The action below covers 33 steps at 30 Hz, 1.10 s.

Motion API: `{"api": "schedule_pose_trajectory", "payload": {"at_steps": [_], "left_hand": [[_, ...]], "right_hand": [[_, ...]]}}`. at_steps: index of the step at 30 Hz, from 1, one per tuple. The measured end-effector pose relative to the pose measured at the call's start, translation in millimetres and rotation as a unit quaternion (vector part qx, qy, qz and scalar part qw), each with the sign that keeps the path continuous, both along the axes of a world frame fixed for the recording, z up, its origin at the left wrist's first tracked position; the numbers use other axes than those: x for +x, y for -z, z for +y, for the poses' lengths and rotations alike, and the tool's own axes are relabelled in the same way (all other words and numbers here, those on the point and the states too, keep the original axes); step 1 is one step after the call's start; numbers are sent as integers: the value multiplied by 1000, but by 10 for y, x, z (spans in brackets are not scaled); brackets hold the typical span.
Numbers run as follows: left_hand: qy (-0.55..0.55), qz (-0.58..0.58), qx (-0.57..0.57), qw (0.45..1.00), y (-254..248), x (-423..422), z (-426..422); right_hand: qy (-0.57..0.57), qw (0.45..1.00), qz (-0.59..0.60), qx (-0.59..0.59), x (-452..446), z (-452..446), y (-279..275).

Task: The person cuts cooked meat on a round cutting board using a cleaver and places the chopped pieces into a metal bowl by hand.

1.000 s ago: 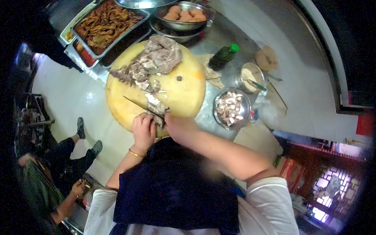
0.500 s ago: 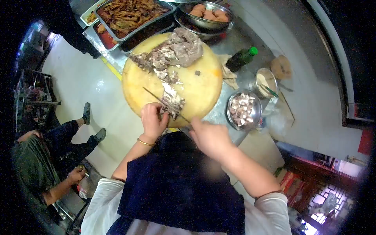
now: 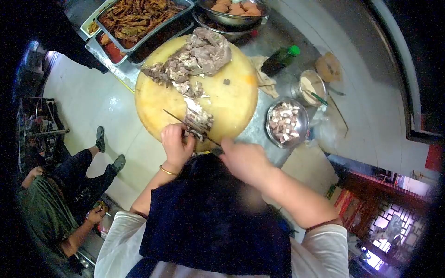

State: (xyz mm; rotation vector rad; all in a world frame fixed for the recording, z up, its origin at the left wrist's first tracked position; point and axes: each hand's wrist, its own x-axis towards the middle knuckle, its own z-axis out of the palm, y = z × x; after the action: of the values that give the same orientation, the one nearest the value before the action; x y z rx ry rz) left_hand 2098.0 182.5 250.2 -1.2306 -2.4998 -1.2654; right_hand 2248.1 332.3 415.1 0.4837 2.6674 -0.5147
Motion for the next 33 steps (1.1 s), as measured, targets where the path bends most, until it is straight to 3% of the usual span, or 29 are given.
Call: {"api": "schedule_pose_trajectory", "payload": {"at_steps": [16,22,25,30,33], "left_hand": [[-41,-70,-14,997,-85,-99,16],[-30,-30,-28,999,33,-122,15],[-34,-22,-22,999,-3,-126,12],[8,-44,-47,998,-103,-144,25],[61,-3,-48,997,-151,-222,97]], "right_hand": [[-24,1000,12,-4,-462,75,500],[24,997,62,-44,-1046,-86,800],[33,997,38,-62,-924,-23,725],[129,985,9,-114,-80,550,666],[277,932,77,-222,240,565,773]]}}
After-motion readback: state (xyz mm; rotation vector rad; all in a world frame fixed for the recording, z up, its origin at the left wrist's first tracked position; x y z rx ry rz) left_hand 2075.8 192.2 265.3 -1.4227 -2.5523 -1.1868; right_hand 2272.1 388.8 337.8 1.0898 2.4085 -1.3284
